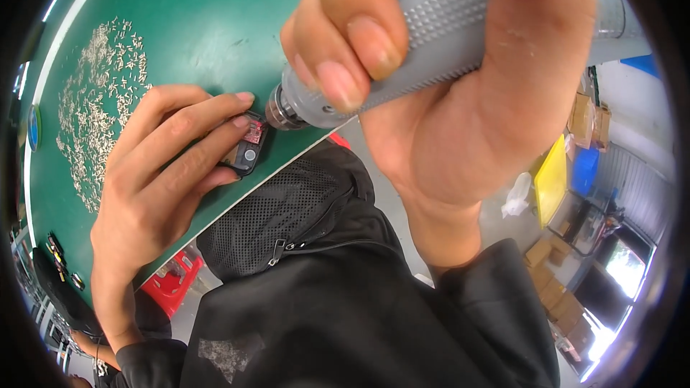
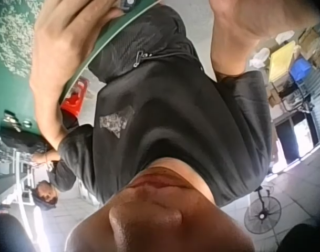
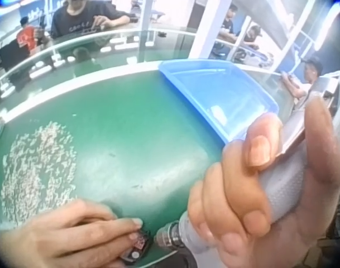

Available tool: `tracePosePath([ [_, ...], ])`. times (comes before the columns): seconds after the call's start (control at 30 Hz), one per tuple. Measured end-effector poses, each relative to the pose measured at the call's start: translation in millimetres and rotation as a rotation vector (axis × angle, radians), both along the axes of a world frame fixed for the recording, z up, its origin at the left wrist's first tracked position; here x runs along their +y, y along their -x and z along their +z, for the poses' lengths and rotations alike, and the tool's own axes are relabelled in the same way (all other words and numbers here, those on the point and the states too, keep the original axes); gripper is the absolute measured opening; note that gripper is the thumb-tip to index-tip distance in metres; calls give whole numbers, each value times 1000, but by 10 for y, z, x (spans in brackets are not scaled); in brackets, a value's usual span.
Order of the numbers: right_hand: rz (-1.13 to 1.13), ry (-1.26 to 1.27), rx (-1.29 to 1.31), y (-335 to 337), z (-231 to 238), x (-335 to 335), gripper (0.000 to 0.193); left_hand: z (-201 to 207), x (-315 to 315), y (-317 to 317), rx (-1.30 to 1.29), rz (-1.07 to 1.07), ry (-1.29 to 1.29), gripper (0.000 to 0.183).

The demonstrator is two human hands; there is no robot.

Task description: Manually assemble internal components of smartwatches and secure them with an electric screwdriver.

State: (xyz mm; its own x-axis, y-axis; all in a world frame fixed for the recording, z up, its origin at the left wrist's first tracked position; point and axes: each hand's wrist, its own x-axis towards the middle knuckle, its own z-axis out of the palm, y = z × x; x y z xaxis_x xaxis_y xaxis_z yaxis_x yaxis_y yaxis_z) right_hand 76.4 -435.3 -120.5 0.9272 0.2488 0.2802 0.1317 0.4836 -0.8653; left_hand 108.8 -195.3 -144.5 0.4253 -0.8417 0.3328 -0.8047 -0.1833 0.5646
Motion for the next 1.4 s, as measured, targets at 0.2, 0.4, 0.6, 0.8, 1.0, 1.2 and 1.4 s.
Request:
tracePosePath([
  [0.2,-61,-37,50,-3,-26,107,33,-61,4,22,-44,0,24,43],
  [0.4,-29,-71,143,-5,-7,253,24,-97,30,61,-82,-1,55,40],
  [0.6,-23,-93,209,-1,87,310,17,-101,23,58,-74,-5,74,40],
  [0.8,196,22,-83,-157,81,245,30,-48,20,-4,-106,-78,62,43],
  [1.0,-25,-152,-11,-53,122,355,12,-4,285,127,-129,-45,-41,35],
  [1.2,-94,-472,14,26,160,205,15,232,1040,435,-242,283,0,38],
  [1.4,-101,-481,91,27,35,353,14,171,2385,662,-84,1074,-162,49],
])
